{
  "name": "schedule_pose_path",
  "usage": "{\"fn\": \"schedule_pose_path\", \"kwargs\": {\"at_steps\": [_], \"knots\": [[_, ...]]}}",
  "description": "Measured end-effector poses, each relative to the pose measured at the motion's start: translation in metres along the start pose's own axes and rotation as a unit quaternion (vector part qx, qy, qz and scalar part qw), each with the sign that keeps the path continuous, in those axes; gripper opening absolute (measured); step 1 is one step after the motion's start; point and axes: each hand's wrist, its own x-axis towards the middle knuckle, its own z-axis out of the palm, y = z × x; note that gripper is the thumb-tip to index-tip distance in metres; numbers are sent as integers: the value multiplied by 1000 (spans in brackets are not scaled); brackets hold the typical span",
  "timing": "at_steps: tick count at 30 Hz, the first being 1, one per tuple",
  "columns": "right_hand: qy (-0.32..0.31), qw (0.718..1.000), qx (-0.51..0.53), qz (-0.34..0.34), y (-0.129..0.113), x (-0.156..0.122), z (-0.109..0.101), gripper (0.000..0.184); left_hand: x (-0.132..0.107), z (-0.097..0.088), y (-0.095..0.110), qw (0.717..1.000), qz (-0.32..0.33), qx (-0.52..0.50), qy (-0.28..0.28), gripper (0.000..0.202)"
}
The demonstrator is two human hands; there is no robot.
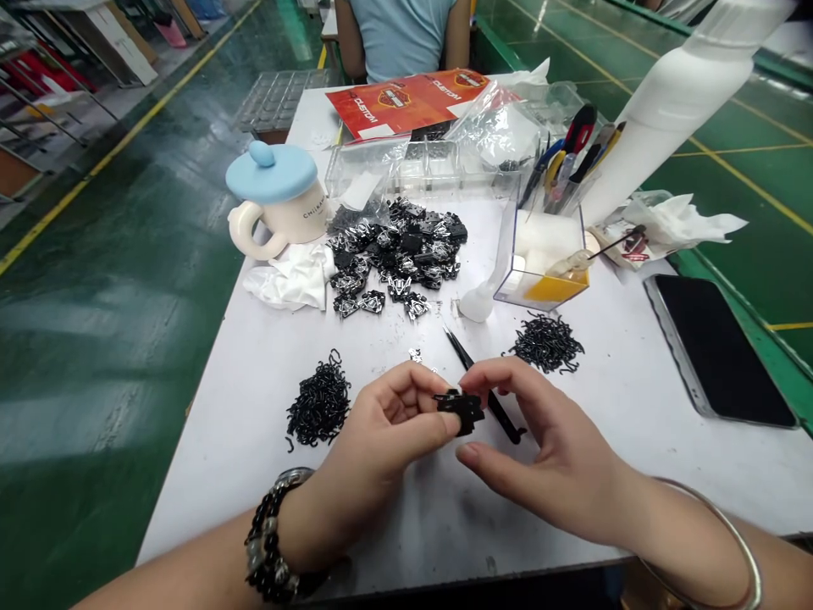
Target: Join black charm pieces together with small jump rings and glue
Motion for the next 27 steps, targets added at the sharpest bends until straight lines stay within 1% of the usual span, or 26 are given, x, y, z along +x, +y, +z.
{"fn": "schedule_pose_path", "kwargs": {"at_steps": [2, 4, 9, 16, 20, 23, 27], "knots": [[17, 1000, -9, -25, 2, -1, 3, 37, 1, 2, -1, 995, -60, -83, -3, 24], [20, 999, -13, -31, 2, -1, 5, 37, 1, 4, -1, 987, -93, -132, -6, 24], [22, 998, -23, -51, 2, 1, 11, 38, -1, 8, -2, 975, -114, -188, -15, 23], [29, 997, -44, -64, 3, 0, 16, 37, 0, 9, -3, 977, -109, -185, -7, 22], [37, 992, -88, -77, 2, 0, 17, 34, -1, 10, -4, 977, -109, -180, 8, 22], [34, 989, -116, -90, 1, 0, 18, 34, -2, 11, -5, 981, -99, -164, 18, 23], [24, 989, -117, -91, 1, 0, 18, 31, -3, 10, -5, 984, -99, -147, 21, 22]]}}
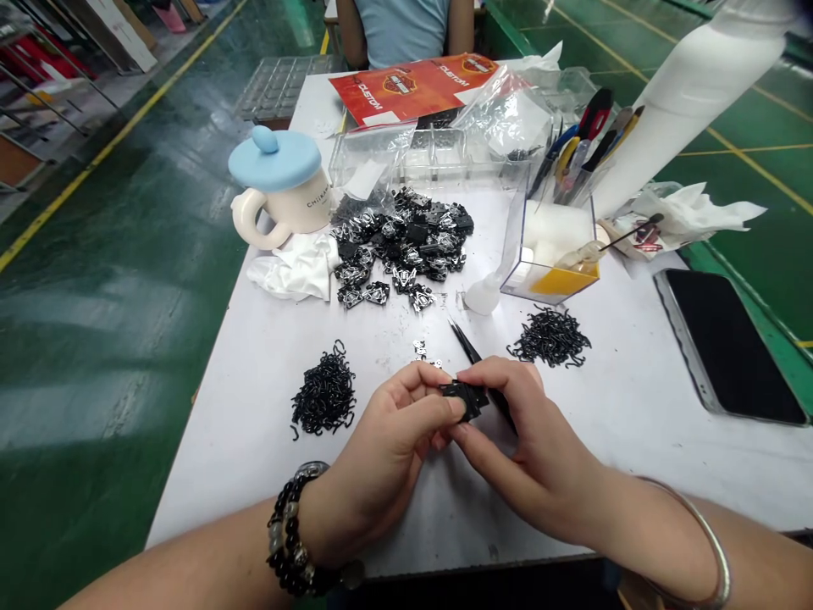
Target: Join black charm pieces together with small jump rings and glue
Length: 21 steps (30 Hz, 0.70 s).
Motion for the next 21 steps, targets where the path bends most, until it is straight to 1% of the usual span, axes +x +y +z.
{"fn": "schedule_pose_path", "kwargs": {"at_steps": [3, 6, 9, 12, 15, 18, 21], "knots": [[-7, 1000, 13, 4, 1, -1, -1, 30, 0, 0, 1, 1000, -11, -8, -4, 23], [5, 1000, 19, -10, 5, 0, -5, 30, 0, 1, 3, 999, -27, -23, -10, 22], [-15, 999, 17, -25, 9, 4, -13, 32, -1, 1, 5, 999, -32, -19, -19, 21], [-42, 997, 26, -53, 12, 7, -21, 29, -2, 0, 7, 999, -30, 3, -36, 21], [-41, 995, 45, -75, 13, 7, -25, 26, -2, 0, 9, 998, -19, 25, -57, 21], [-38, 994, 55, -88, 15, 6, -25, 27, -2, 0, 10, 996, -7, 43, -75, 23], [-41, 993, 67, -94, 17, 6, -22, 27, 0, -1, 11, 996, 0, 54, -67, 20]]}}
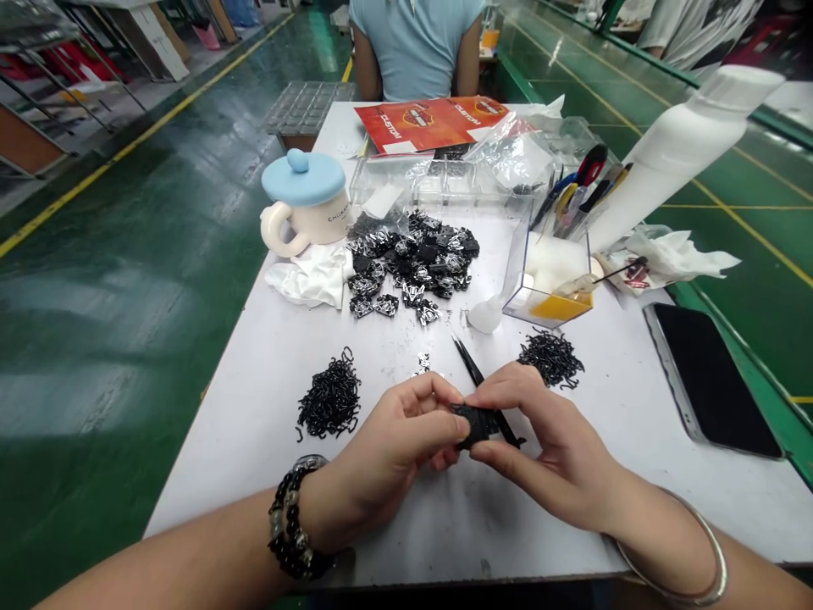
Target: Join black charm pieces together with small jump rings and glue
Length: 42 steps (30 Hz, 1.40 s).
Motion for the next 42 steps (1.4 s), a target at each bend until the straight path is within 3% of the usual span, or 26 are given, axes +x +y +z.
{"fn": "schedule_pose_path", "kwargs": {"at_steps": [8, 11, 13, 14, 18, 21, 25, 32, 35, 37, 39, 42], "knots": [[-12, 1000, -27, 4, 2, 1, 0, 33, 1, -2, -1, 999, 16, 43, 20, 13], [105, 993, 6, 45, 8, 5, -5, 37, 2, -3, 0, 998, 9, 50, 39, 17], [193, 975, 7, 112, 14, 11, -9, 38, 2, -2, 1, 997, 0, 57, 54, 18], [205, 967, -15, 150, 17, 15, -11, 39, 2, -2, 1, 997, -3, 60, 56, 18], [120, 935, -201, 268, 25, 36, -16, 47, 2, 0, 1, 996, -7, 69, 58, 18], [114, 910, -275, 290, 31, 51, -17, 44, 2, 0, 1, 995, -8, 74, 59, 18], [133, 905, -284, 287, 39, 58, -15, 29, 3, 0, 2, 995, -14, 75, 63, 19], [180, 944, -139, 239, 34, 45, -16, 37, 7, -1, -1, 995, -28, 68, 61, 17], [160, 957, 37, 240, 22, 40, -21, 39, 8, -1, -3, 996, -32, 61, 55, 17], [159, 936, 201, 240, 15, 38, -25, 38, 7, -1, -4, 996, -38, 59, 50, 17], [198, 902, 310, 228, 11, 38, -28, 42, 7, -1, -4, 996, -45, 57, 50, 18], [276, 881, 325, 203, 8, 36, -29, 41, 7, -1, -5, 996, -51, 52, 52, 18]]}}
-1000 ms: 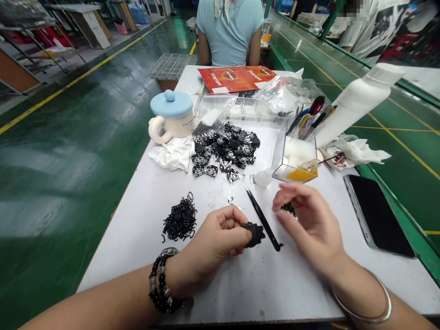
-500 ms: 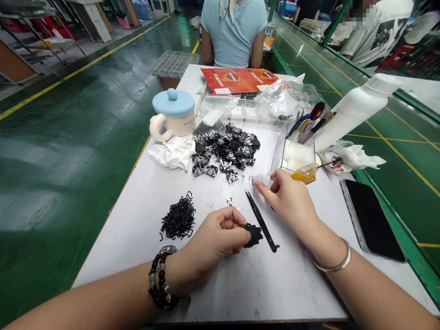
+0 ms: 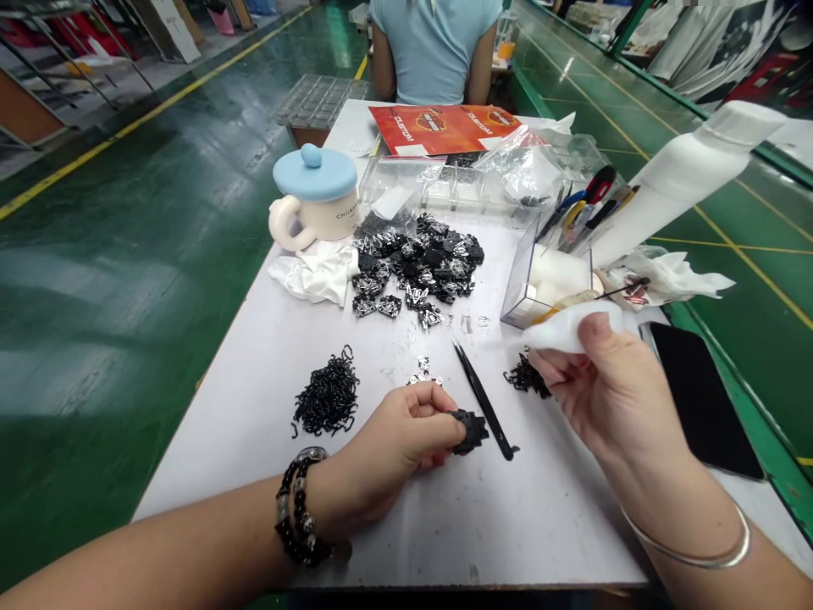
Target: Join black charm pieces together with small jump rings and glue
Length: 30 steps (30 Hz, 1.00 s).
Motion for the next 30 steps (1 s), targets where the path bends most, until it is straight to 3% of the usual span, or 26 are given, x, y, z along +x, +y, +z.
{"fn": "schedule_pose_path", "kwargs": {"at_steps": [4, 9, 17, 30], "knots": [[26, 995, -19, -92, 1, -9, 1, 25, 0, -1, -1, 1000, -4, 6, -7, 17], [-32, 976, -82, -200, 2, -22, 5, 17, 0, 0, 1, 1000, 4, 22, -17, 14], [-71, 968, -109, -216, -1, -31, 10, 12, 0, 2, 2, 999, 10, 27, -15, 15], [-76, 963, -131, -222, 1, -30, 10, 12, 0, 2, 1, 1000, 11, 21, -11, 15]]}}
